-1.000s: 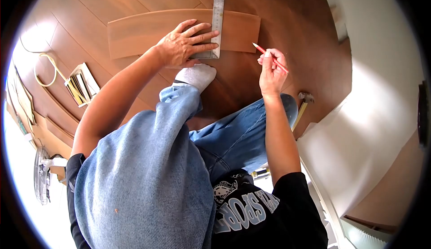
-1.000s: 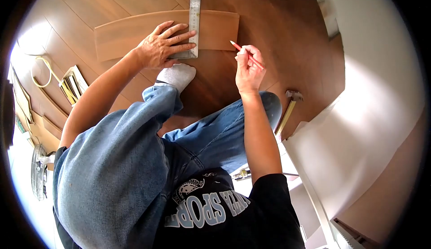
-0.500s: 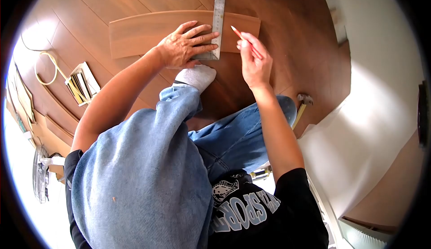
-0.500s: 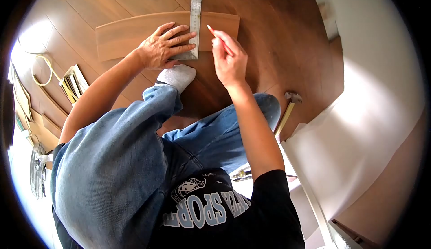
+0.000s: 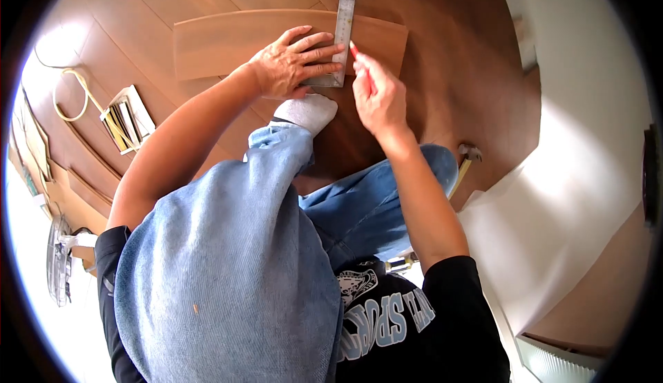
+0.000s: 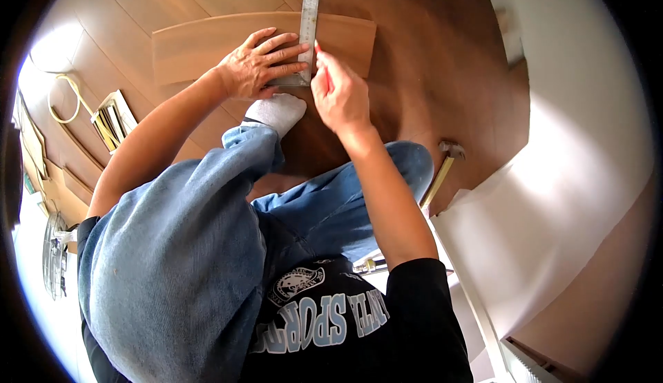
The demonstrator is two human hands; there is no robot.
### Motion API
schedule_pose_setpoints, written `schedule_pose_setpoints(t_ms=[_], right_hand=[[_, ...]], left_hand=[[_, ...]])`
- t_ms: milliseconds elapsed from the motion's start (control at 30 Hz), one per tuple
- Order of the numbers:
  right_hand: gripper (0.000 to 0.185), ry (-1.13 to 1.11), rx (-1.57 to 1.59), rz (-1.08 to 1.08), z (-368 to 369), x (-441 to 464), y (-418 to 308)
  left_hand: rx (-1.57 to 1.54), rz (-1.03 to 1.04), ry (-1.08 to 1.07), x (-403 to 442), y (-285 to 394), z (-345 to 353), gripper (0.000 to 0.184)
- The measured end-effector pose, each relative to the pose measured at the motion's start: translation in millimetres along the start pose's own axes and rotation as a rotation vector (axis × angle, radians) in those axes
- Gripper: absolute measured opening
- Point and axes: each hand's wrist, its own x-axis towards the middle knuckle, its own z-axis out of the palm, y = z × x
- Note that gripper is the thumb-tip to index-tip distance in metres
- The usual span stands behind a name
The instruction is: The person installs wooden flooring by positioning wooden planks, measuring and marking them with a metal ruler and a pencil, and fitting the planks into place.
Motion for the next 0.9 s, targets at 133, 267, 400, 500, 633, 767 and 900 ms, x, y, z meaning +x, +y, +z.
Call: schedule_pose_setpoints(t_ms=[133, 267, 400, 500, 633, 767, 900], right_hand=[[0.030, -0.003, -0.015, -0.025, 0, -20, -7], [0.028, 0.045, -0.005, 0.006, 3, 31, -7], [0.024, -0.168, -0.046, 0.121, -20, -30, -26], [0.026, -0.145, 0.026, 0.162, -55, -98, -31], [0.029, 0.192, -0.153, 0.246, -119, -122, -36], [0.034, 0.222, -0.366, 0.326, -169, -156, 7], [0.050, 0.145, -0.441, 0.474, -164, -186, 30]], left_hand=[[0.009, 0.011, 0.051, -1, 1, 4, 0.092], [0.039, 0.015, 0.038, -2, 2, 5, 0.085], [0.032, 0.040, 0.125, -1, -2, 14, 0.088], [0.025, 0.048, 0.127, -4, 3, 9, 0.087], [0.031, 0.054, 0.161, -6, 6, -2, 0.071], [-0.011, 0.048, 0.221, -13, 2, 14, 0.063], [-0.098, -0.129, 0.225, -41, 19, 4, 0.051]])
